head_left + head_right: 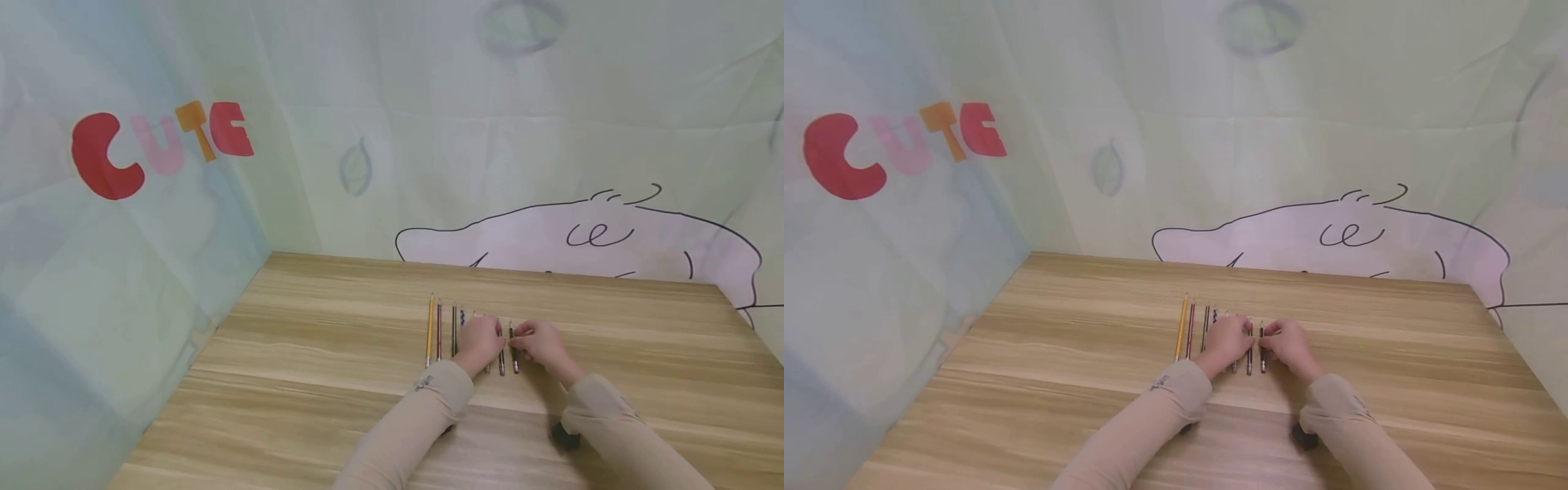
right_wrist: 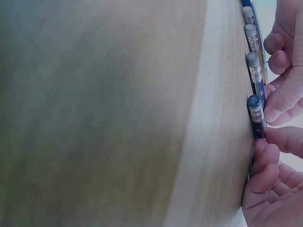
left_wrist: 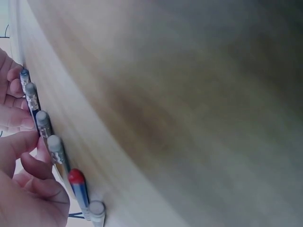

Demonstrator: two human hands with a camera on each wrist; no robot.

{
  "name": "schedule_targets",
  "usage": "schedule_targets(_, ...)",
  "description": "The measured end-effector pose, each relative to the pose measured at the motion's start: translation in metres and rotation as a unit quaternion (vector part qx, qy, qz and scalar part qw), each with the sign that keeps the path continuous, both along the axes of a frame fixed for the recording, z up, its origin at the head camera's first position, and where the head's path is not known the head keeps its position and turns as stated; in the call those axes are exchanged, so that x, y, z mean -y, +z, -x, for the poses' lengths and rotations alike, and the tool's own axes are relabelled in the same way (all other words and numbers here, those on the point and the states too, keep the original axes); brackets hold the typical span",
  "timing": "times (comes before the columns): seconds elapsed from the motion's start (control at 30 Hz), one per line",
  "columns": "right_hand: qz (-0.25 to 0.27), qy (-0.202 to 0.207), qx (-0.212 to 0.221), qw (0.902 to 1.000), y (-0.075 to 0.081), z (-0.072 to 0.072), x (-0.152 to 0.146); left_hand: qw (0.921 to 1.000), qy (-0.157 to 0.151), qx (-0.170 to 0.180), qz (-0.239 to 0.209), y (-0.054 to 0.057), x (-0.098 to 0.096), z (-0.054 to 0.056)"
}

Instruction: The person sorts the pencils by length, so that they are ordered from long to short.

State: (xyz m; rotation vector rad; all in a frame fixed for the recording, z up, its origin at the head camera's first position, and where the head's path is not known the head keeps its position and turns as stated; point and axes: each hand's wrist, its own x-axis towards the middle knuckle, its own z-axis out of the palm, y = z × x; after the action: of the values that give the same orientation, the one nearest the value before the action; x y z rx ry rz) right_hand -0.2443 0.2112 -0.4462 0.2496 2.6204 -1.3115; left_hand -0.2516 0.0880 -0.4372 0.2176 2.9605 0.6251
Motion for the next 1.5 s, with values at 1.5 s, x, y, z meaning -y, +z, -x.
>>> schedule_targets(1.5, 0.024, 0.025, -0.031, 0.9989, 0.005, 0.001, -0.023, 0.9948, -0.057, 0.008, -0.085, 0.006, 0.039, 0.007)
